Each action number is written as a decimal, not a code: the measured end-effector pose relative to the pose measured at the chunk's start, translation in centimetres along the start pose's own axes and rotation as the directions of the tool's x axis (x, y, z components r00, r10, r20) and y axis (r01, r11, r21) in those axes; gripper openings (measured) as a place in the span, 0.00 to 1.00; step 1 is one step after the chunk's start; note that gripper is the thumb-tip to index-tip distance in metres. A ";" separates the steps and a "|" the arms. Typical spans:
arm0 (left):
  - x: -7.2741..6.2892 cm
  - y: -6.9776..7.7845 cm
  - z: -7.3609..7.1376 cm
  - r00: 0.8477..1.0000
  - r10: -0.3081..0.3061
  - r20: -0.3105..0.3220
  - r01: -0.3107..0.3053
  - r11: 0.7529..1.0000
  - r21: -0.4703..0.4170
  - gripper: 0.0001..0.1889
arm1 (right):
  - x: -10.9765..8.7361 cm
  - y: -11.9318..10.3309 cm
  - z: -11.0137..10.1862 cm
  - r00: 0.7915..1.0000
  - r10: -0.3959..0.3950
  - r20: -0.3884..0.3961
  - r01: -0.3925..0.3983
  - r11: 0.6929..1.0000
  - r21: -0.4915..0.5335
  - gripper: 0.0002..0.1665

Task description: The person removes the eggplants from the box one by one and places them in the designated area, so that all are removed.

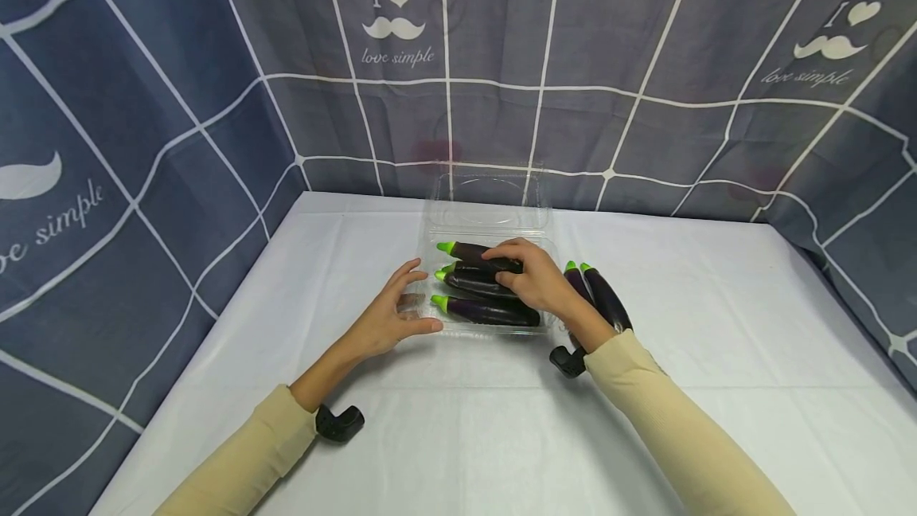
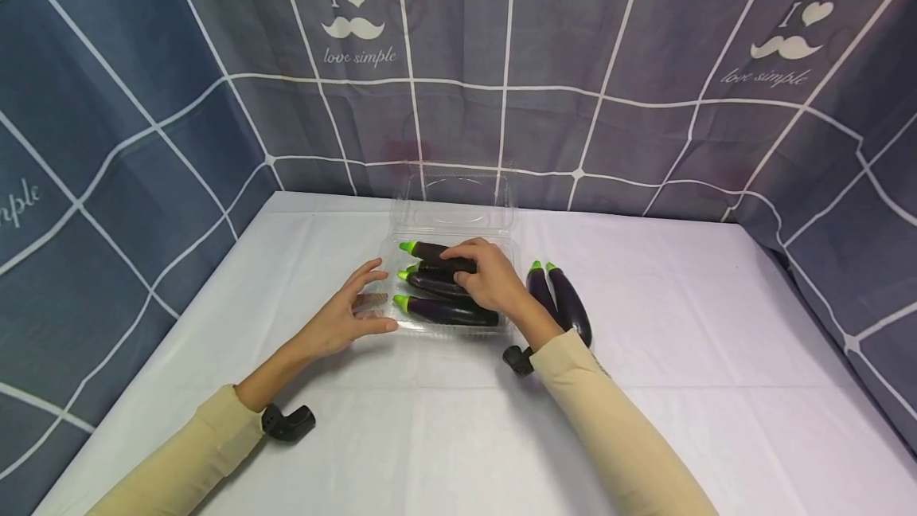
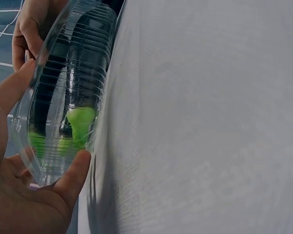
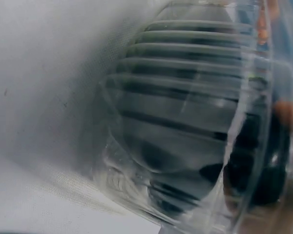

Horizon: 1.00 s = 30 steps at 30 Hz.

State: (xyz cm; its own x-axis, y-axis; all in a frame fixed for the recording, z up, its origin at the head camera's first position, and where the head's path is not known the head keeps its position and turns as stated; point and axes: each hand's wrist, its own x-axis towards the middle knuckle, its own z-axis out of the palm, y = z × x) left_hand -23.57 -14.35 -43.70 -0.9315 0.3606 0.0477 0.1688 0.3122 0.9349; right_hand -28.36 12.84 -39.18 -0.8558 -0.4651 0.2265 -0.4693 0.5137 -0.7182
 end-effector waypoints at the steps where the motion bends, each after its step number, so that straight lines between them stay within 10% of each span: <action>1: 0.0 0.0 0.0 1.000 -0.001 -0.001 0.001 1.000 0.002 0.46 | -0.1 -0.1 -0.1 1.000 0.001 0.001 -0.001 1.000 0.004 0.21; 30: -0.1 -0.2 -0.1 1.000 -0.010 0.004 0.010 1.000 -0.005 0.47 | -3.9 -0.3 -1.3 0.996 0.086 -0.039 -0.081 0.991 0.104 0.20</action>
State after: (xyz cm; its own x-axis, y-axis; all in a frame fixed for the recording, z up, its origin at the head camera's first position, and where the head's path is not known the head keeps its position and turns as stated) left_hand -23.58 -14.50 -43.90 -0.9319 0.3608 0.0366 0.1575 0.3117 0.9370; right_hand -25.18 15.43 -38.94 -0.9008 -0.3906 0.1898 -0.3731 0.4724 -0.7986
